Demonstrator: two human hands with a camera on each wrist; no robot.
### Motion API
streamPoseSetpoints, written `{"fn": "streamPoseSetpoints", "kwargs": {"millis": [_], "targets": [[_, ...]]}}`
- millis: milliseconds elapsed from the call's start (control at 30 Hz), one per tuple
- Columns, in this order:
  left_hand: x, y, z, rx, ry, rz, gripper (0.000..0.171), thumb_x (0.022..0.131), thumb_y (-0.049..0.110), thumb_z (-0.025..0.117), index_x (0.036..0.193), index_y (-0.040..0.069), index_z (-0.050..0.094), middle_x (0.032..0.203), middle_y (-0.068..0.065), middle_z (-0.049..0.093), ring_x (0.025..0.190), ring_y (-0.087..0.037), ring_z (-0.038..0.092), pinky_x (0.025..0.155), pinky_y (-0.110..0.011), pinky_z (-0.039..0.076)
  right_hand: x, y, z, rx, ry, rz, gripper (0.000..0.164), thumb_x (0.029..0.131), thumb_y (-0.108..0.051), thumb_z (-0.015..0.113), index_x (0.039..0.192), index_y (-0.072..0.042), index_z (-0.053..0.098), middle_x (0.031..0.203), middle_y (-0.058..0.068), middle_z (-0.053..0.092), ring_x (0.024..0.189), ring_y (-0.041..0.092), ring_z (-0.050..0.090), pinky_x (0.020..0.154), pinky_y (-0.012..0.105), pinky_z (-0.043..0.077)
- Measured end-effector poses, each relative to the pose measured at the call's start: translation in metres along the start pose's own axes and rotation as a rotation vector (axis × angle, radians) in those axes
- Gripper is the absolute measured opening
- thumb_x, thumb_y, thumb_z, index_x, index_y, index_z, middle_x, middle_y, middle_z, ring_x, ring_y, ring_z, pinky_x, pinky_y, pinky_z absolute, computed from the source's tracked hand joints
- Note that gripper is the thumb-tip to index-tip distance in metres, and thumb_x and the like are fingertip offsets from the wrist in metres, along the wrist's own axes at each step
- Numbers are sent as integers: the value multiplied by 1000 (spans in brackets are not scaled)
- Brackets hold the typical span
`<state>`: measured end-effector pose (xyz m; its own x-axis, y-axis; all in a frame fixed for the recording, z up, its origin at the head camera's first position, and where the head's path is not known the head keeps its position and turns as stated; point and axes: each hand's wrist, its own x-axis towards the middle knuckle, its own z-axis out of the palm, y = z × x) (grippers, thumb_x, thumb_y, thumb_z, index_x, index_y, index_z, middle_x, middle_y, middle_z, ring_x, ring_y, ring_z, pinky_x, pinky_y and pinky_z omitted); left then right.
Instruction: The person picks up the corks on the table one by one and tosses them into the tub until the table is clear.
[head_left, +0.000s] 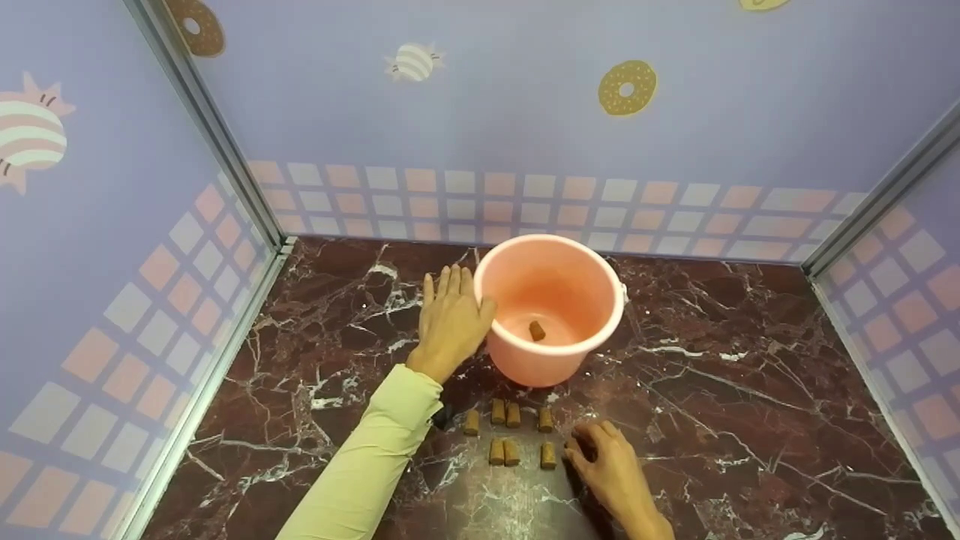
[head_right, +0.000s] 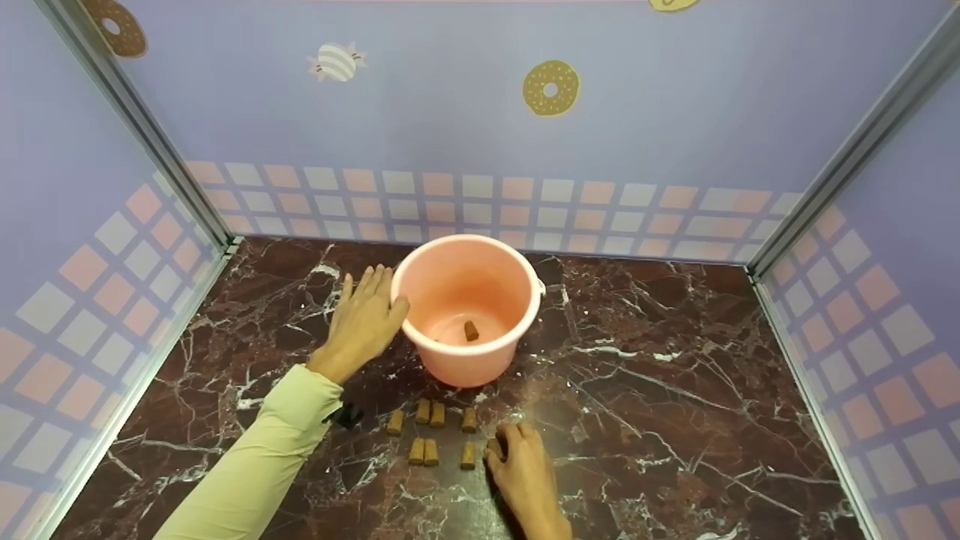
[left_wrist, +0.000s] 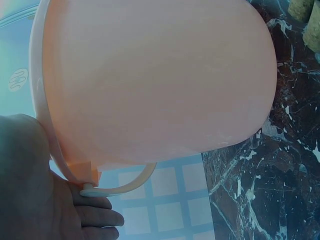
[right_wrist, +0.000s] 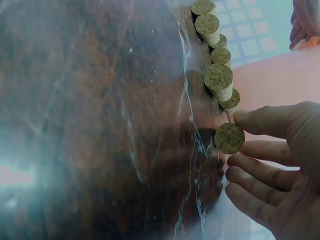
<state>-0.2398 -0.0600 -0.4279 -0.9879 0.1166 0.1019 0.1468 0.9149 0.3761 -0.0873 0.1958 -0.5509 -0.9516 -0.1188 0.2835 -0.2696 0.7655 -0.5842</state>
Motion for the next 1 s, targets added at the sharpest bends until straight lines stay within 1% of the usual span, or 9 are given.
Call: {"fn": "streamPoseSetpoints", "kwargs": {"millis": [100, 200, 433, 733, 833, 1000], "targets": [[0, 0, 0, -15, 4, 2, 70, 112, 40, 35, 162, -9, 28, 169, -26, 25, 160, -38, 17, 129, -51, -7, -1, -1, 1, -11, 5, -14, 26, 80, -4, 91, 101, -3, 76, 95, 1, 66, 87, 24, 68, 78, 44, 61], [0, -1, 0, -8, 7, 4, 70, 112, 40, 35, 161, -9, 29, 168, -26, 26, 160, -38, 18, 129, -51, -6, -2, -1, 2, -10, 15, -30, 25, 80, -2, 91, 99, -5, 75, 94, -1, 66, 86, 22, 67, 78, 43, 61], [0, 0, 0, -5, 4, 3, 70, 112, 41, 35, 161, -9, 28, 168, -26, 25, 160, -38, 18, 129, -52, -6, -5, -1, 3, -33, 29, -50, 19, 82, 0, 89, 92, -9, 75, 90, -6, 63, 81, 16, 64, 72, 38, 59], [0, 0, 0, 2, 1, 2, 71, 112, 42, 35, 161, -9, 29, 168, -26, 26, 160, -38, 18, 129, -53, -5, -6, -2, 3, -38, 16, -40, 20, 81, 2, 89, 93, -8, 76, 89, -7, 62, 80, 15, 63, 71, 35, 58], [0, -1, 0, -5, 5, 3, 71, 111, 42, 36, 161, -9, 29, 168, -26, 26, 159, -38, 19, 129, -53, -4, -6, -2, 3, -36, 22, -47, 21, 79, 4, 89, 92, -7, 76, 90, -6, 63, 80, 15, 64, 71, 35, 59], [0, 0, 1, -25, 10, -2, 71, 111, 41, 36, 161, -9, 30, 168, -26, 26, 160, -38, 18, 129, -51, -6, -6, -2, 2, -39, 9, -49, 20, 80, 4, 88, 93, -5, 77, 89, -4, 63, 80, 16, 65, 71, 35, 60]]}}
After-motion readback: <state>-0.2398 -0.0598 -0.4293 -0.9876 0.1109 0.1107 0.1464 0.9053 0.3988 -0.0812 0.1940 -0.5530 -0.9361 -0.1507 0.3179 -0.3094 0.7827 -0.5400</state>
